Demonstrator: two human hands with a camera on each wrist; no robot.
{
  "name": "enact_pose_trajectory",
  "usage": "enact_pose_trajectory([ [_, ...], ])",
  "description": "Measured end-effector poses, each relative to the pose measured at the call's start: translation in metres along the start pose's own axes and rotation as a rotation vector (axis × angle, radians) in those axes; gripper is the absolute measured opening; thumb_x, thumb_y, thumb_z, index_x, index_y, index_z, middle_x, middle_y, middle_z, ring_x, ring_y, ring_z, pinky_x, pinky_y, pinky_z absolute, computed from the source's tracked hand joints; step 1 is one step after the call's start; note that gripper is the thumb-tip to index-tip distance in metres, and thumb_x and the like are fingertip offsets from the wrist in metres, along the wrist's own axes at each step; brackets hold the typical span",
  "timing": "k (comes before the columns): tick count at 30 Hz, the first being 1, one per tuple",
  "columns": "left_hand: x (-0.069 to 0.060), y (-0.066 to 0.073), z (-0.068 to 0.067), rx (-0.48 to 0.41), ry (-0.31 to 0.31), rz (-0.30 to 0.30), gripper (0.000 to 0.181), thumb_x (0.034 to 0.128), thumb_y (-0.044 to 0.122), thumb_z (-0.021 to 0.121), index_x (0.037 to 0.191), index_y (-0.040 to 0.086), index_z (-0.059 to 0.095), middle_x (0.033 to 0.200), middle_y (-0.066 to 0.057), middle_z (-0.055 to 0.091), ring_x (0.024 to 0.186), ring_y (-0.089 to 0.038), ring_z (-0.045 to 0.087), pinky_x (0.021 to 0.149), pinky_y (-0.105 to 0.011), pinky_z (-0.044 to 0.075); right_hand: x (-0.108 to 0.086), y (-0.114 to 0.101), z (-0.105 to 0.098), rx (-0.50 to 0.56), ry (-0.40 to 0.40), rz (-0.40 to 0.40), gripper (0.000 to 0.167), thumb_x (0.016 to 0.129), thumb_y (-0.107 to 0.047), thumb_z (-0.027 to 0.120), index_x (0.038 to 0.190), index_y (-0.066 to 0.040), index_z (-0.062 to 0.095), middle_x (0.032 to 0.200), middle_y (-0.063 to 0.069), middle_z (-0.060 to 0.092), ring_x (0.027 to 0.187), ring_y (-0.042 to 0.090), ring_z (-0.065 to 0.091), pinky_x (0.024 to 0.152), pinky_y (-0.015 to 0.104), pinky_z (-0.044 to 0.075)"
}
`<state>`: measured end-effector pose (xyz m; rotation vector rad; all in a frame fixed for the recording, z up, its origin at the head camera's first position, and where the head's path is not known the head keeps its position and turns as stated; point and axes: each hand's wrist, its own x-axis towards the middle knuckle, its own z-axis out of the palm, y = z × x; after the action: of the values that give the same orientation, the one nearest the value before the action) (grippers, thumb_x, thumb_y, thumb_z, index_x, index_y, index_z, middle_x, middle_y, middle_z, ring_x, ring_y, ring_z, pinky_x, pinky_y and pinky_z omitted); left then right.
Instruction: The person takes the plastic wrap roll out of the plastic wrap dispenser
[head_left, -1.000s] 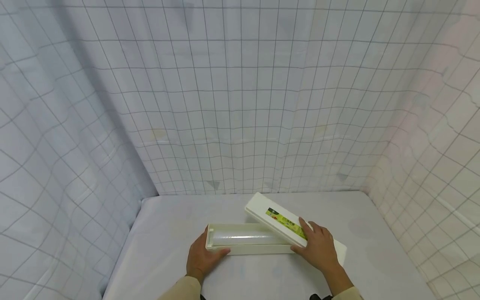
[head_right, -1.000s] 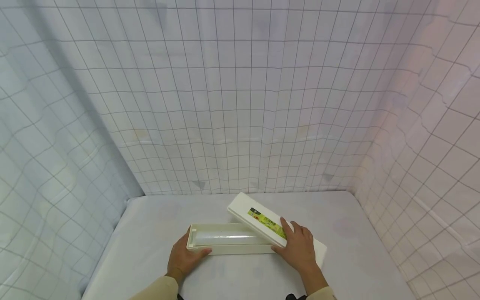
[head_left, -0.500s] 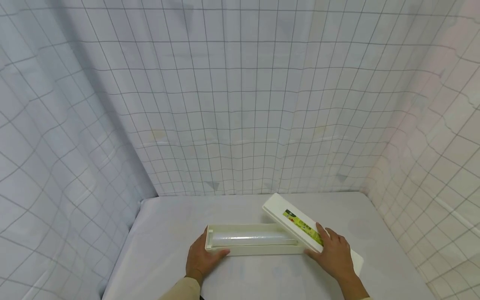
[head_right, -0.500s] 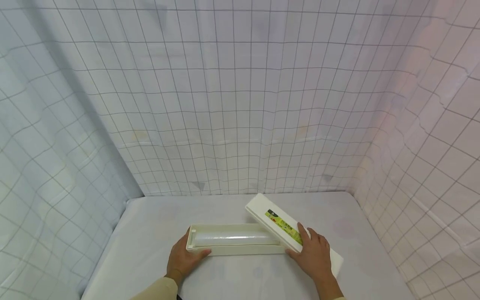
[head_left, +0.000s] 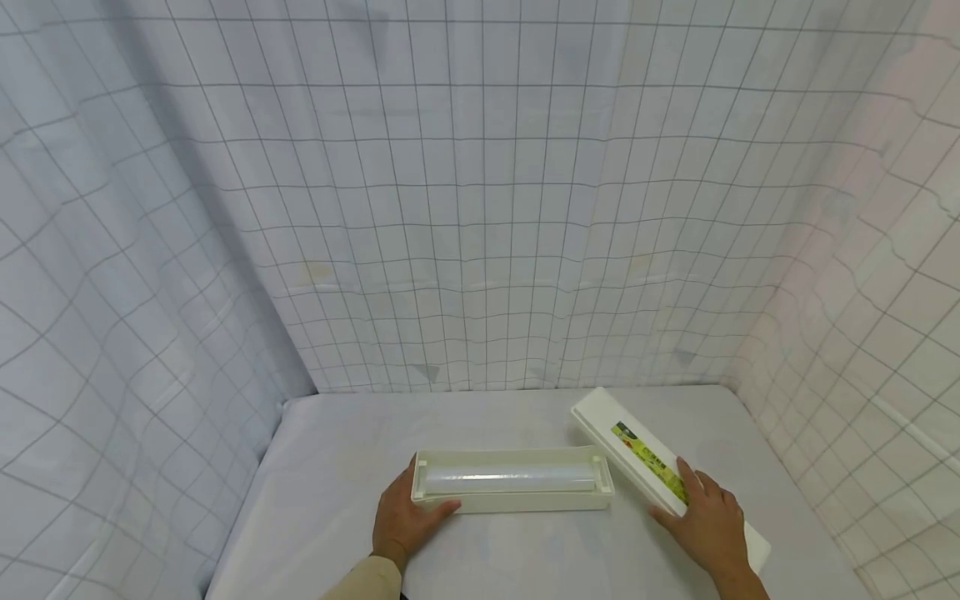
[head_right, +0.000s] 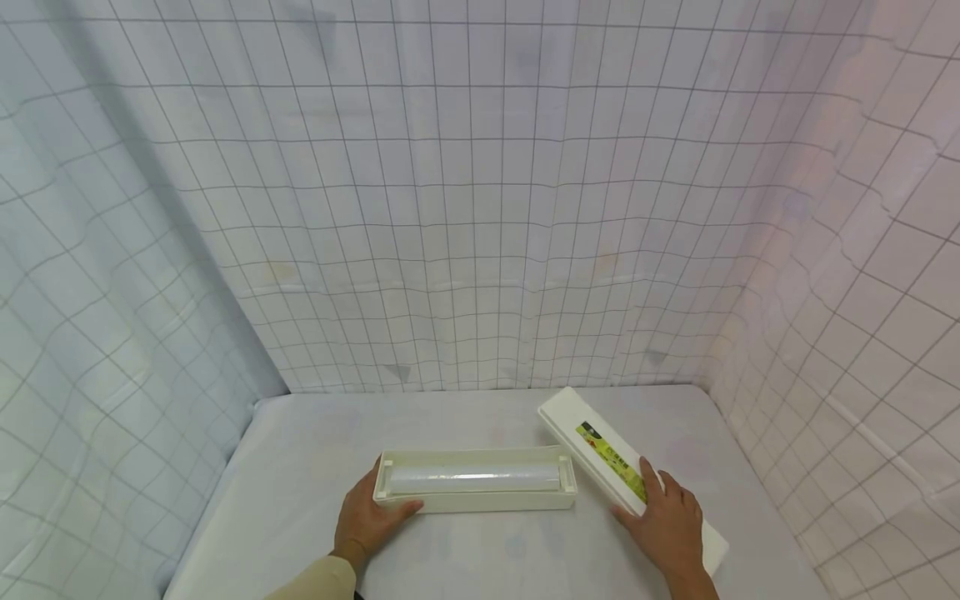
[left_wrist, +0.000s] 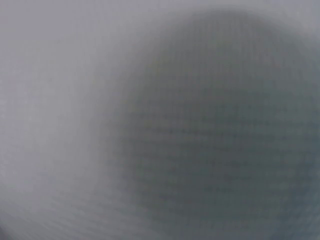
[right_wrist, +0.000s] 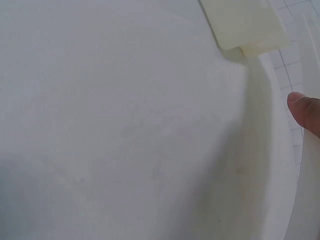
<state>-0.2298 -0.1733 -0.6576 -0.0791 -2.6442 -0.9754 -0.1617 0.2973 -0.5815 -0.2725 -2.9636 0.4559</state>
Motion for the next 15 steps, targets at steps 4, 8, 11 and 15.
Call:
enact_pose_trajectory([
  [4,0.001,0.0,0.0,-0.001,-0.01,-0.008,0.11,0.0644,0.068,0.086,0.151,0.011,0.048,0.13,-0.012,0.071,0.118,-0.033,0.068,0.101,-0.051,0.055,-0.004,0.016,0.002,0.004,0.028,0.02,0.106,0.077,-0.064,0.079,0.155,-0.007,0.035,0.143,0.036,0.048,0.123,0.064,0.046,0.096,0.076,0.039],
  [8,0.001,0.0,-0.001,-0.002,-0.012,-0.009,0.11,0.0643,0.067,0.086,0.151,0.012,0.048,0.13,-0.012,0.071,0.118,-0.033,0.068,0.101,-0.051,0.055,-0.007,0.032,0.005,0.005,0.044,0.063,0.108,0.077,-0.066,0.078,0.155,-0.006,0.035,0.14,0.038,0.049,0.12,0.066,0.046,0.093,0.076,0.039],
  [11,0.001,0.001,-0.001,0.002,-0.009,-0.008,0.11,0.0649,0.067,0.085,0.151,0.01,0.048,0.131,-0.014,0.07,0.119,-0.034,0.068,0.101,-0.051,0.055,-0.008,0.043,0.007,0.003,0.029,0.116,0.109,0.077,-0.066,0.078,0.155,-0.004,0.034,0.14,0.038,0.048,0.12,0.066,0.045,0.093,0.076,0.039],
  [15,0.001,0.001,-0.001,0.006,-0.008,-0.007,0.11,0.065,0.066,0.086,0.151,0.009,0.047,0.131,-0.014,0.07,0.119,-0.035,0.067,0.102,-0.051,0.054,-0.009,0.058,0.01,-0.016,0.001,0.176,0.111,0.077,-0.069,0.076,0.155,-0.003,0.033,0.14,0.038,0.047,0.122,0.065,0.046,0.095,0.074,0.04],
])
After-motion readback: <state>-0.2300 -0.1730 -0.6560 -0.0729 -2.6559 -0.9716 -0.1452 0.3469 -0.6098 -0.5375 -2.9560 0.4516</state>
